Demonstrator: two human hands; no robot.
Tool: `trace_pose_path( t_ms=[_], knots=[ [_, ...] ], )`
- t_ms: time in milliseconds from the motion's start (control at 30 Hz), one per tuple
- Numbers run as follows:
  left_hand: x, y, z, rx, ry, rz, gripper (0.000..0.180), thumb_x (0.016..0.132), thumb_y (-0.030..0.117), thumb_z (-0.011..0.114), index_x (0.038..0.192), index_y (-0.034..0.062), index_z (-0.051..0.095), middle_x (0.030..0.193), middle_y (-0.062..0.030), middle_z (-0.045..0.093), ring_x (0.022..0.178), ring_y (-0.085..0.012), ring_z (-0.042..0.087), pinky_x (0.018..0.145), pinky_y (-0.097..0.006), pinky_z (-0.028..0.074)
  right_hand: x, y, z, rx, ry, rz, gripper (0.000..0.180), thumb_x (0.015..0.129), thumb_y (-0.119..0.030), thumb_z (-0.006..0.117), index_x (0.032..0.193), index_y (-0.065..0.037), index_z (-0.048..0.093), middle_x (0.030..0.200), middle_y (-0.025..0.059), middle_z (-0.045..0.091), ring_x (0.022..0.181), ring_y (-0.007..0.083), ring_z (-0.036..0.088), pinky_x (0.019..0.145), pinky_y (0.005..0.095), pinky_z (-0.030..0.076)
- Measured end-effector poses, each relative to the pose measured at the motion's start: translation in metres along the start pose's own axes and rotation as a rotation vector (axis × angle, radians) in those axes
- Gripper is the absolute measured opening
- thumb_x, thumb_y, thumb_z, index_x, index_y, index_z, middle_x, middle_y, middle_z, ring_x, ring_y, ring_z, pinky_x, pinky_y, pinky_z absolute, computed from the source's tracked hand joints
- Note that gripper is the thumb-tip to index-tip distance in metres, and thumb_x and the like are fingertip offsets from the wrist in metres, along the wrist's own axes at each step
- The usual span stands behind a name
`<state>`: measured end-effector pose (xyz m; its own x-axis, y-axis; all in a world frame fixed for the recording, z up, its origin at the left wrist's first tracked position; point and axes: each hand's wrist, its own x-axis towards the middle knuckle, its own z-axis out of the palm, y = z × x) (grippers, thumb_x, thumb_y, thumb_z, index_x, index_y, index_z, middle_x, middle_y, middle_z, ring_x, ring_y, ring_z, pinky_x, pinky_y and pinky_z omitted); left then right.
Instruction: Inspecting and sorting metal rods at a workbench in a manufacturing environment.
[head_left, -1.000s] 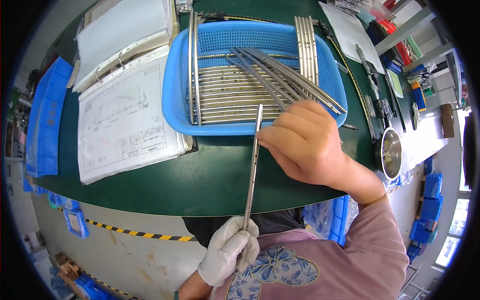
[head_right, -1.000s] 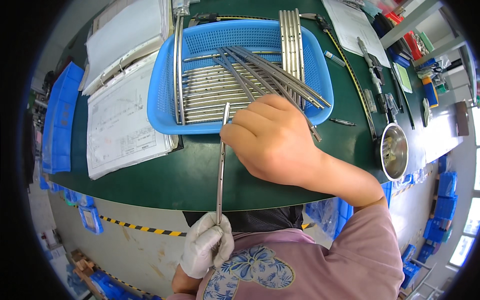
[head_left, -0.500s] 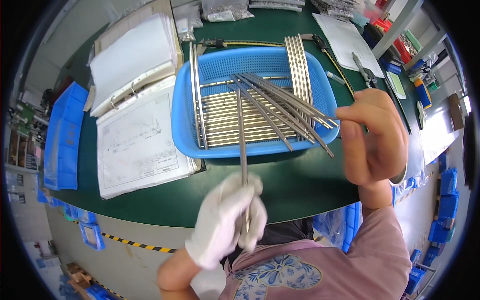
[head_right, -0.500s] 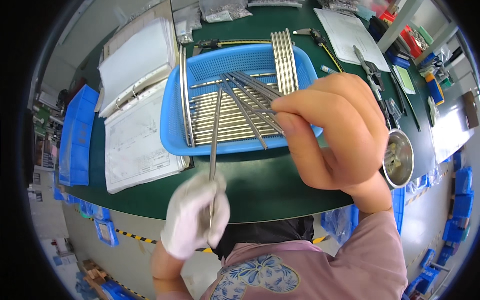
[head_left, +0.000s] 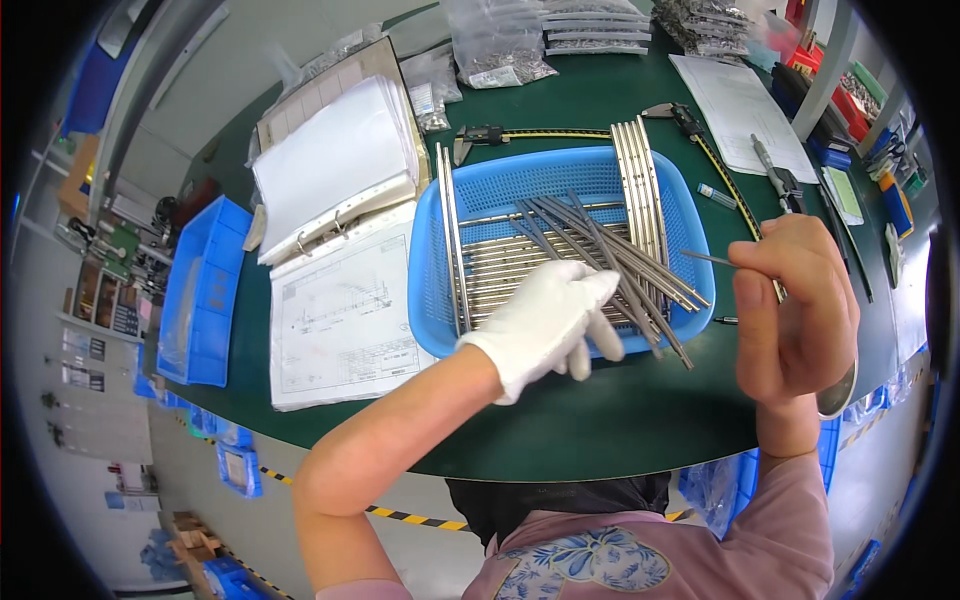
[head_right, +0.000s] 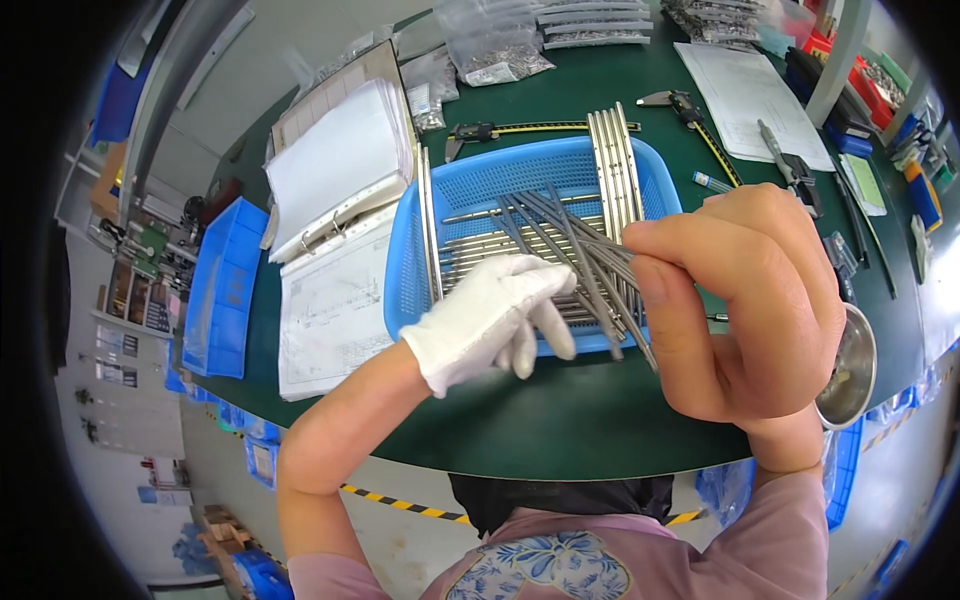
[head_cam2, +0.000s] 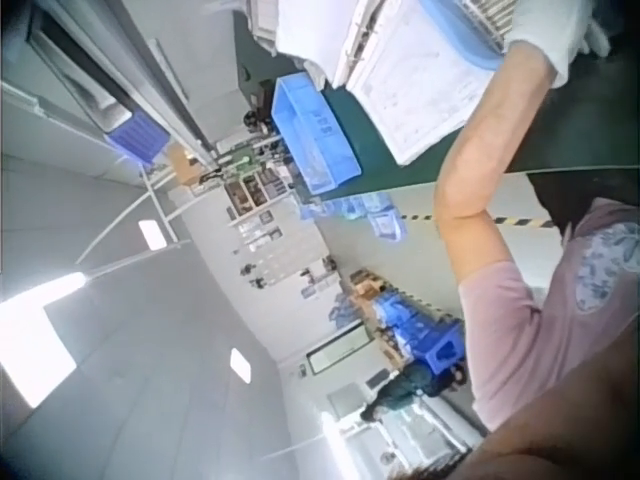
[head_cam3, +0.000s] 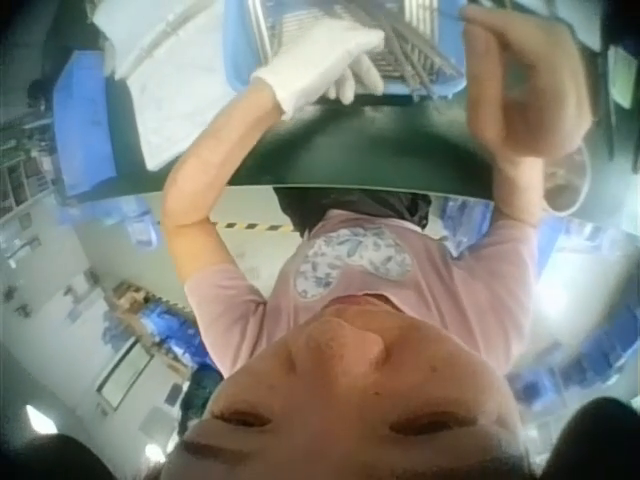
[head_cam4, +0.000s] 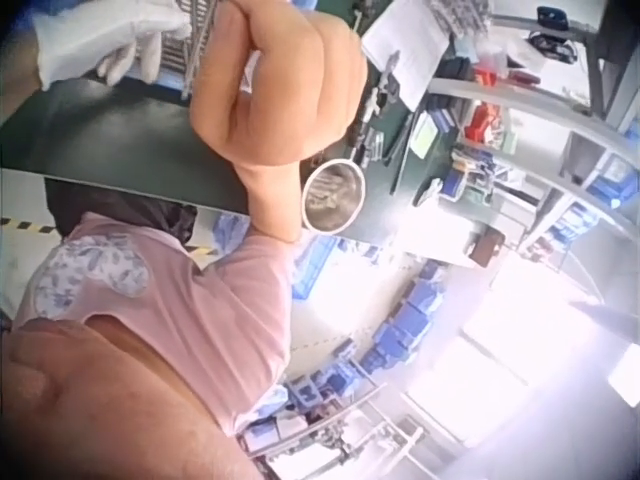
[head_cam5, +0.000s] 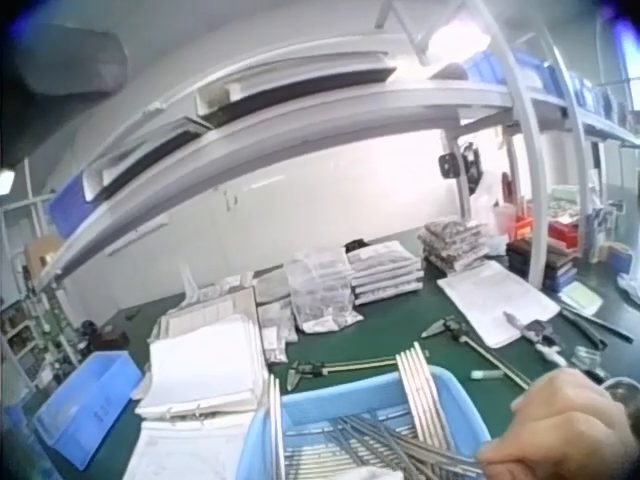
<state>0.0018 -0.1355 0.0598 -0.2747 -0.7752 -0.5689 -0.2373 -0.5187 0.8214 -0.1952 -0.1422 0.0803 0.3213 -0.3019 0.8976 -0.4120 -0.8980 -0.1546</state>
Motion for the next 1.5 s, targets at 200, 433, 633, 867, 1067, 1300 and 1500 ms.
trace_pose_path(
  t_ms=[200, 433, 633, 867, 1067, 1300, 1500],
  knots=[
    [0.024, -0.01, -0.093, 1.893, 0.615, 0.597, 0.017, 0.073, 0.009, 0.056, 0.089, 0.01, 0.06, 0.095, -0.009, 0.055, 0.087, -0.0273, 0.057, 0.074, -0.039, 0.048, 0.001, -0.003, -0.003, 0.02, -0.067, 0.065, 0.013, 0.074, 0.004, 0.059, 0.087, 0.004, 0.059, 0.073, 0.0125, 0.057, 0.066, 0.0238, 0.052, 0.069, 0.0379, 0.045],
    [0.044, -0.005, -0.139, 2.008, 0.528, 0.784, 0.012, 0.075, 0.014, 0.055, 0.085, 0.0081, 0.06, 0.111, -0.0121, 0.054, 0.105, -0.028, 0.053, 0.09, -0.036, 0.045, -0.001, 0.0, 0.005, 0.014, -0.044, 0.033, 0.015, 0.07, 0.006, 0.062, 0.085, 0.003, 0.061, 0.072, 0.0118, 0.059, 0.064, 0.0239, 0.053, 0.065, 0.0338, 0.045],
    [0.001, 0.022, -0.142, 2.249, 0.296, 0.663, 0.01, 0.076, 0.013, 0.055, 0.078, 0.0072, 0.063, 0.097, -0.0118, 0.06, 0.104, -0.0266, 0.055, 0.093, -0.036, 0.043, 0.0, 0.004, 0.012, 0.028, -0.036, 0.004, 0.019, 0.066, 0.01, 0.063, 0.084, 0.003, 0.061, 0.068, 0.0109, 0.057, 0.06, 0.0225, 0.052, 0.055, 0.0304, 0.041],
    [-0.106, 0.004, -0.123, 2.153, 0.331, 0.05, 0.01, 0.072, 0.006, 0.059, 0.081, 0.0089, 0.061, 0.07, -0.0097, 0.061, 0.062, -0.0246, 0.062, 0.056, -0.036, 0.049, -0.006, 0.007, 0.019, 0.033, -0.099, -0.015, 0.019, 0.065, 0.008, 0.064, 0.083, 0.002, 0.062, 0.067, 0.01, 0.058, 0.057, 0.0232, 0.052, 0.052, 0.0303, 0.039],
    [-0.137, -0.08, -0.058, 0.299, 0.516, -0.275, 0.017, 0.091, 0.018, 0.052, 0.094, 0.004, 0.062, 0.064, -0.0018, 0.057, 0.052, -0.0084, 0.051, 0.048, -0.023, 0.042, -0.013, -0.001, 0.036, 0.134, -0.147, -0.071, 0.019, 0.064, 0.004, 0.066, 0.082, 0.0, 0.062, 0.067, 0.0081, 0.058, 0.054, 0.023, 0.052, 0.05, 0.0324, 0.038],
    [-0.103, -0.126, 0.021, -0.846, 0.135, -0.011, 0.033, 0.089, 0.008, 0.051, 0.119, -0.0035, 0.046, 0.081, -0.0081, 0.055, 0.061, -0.0139, 0.051, 0.054, -0.025, 0.042, -0.034, -0.024, 0.061, 0.215, -0.288, -0.073, 0.016, 0.059, -0.006, 0.067, 0.071, -0.005, 0.055, 0.059, 0.0036, 0.047, 0.05, 0.0207, 0.048, 0.044, 0.0318, 0.036],
    [-0.083, -0.124, 0.04, -0.875, -0.02, 0.167, 0.045, 0.088, 0.0, 0.046, 0.131, -0.0041, 0.034, 0.112, -0.0169, 0.057, 0.098, -0.0258, 0.061, 0.086, -0.035, 0.05, -0.04, -0.03, 0.058, 0.305, -0.487, -0.069, 0.015, 0.066, -0.004, 0.067, 0.08, -0.003, 0.061, 0.066, 0.0055, 0.056, 0.053, 0.0236, 0.053, 0.049, 0.0332, 0.04]
  ],
)
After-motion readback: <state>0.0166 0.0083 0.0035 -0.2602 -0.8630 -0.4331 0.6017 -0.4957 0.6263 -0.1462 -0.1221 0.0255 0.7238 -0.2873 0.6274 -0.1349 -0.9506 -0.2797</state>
